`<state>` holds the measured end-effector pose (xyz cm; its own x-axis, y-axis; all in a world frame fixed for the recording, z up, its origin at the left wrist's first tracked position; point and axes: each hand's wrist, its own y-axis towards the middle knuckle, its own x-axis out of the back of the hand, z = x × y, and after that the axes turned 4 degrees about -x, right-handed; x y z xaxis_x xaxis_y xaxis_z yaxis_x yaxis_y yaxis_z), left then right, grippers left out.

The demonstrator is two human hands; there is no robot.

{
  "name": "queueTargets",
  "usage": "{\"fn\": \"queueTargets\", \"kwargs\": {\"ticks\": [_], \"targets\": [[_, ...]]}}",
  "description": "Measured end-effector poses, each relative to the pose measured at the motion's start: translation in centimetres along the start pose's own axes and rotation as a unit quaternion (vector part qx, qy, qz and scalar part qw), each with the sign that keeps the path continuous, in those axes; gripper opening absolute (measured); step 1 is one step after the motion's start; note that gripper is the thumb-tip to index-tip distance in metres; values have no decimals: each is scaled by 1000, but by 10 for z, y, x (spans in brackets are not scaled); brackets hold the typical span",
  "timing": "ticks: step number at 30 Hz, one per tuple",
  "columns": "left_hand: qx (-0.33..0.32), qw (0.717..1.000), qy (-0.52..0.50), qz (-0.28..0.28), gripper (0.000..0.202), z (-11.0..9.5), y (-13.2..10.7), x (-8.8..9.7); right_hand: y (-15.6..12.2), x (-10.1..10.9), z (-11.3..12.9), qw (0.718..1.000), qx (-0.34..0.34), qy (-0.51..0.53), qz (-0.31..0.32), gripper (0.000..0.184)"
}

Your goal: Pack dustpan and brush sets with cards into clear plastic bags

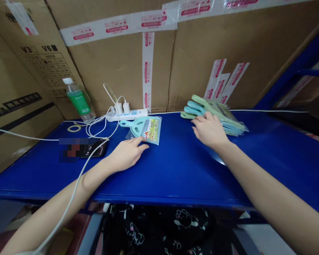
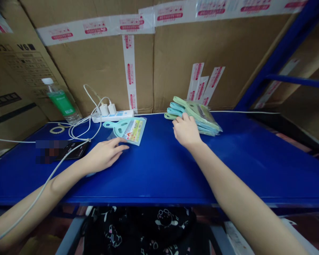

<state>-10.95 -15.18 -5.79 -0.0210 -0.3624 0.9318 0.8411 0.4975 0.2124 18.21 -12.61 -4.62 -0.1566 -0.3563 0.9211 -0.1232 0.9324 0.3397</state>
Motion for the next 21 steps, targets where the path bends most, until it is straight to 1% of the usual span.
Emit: {"fn": "queueTargets", "kwargs": {"ticks": [3,5,15,21], "targets": [[5,1000,3,11,30,-1,0,1,0,0,6,998,-13,-41,50,32],[6,1000,1,17,29,-1,0,2,1,0,9,996,-24,-49,67,34],[1,1000,4,19,30,0,0,2,3,-5,14,993,-49,-42,98,40],[0,1000,3,16,30,-1,0,3,8,-8,14,992,-40,-44,108,43]]}}
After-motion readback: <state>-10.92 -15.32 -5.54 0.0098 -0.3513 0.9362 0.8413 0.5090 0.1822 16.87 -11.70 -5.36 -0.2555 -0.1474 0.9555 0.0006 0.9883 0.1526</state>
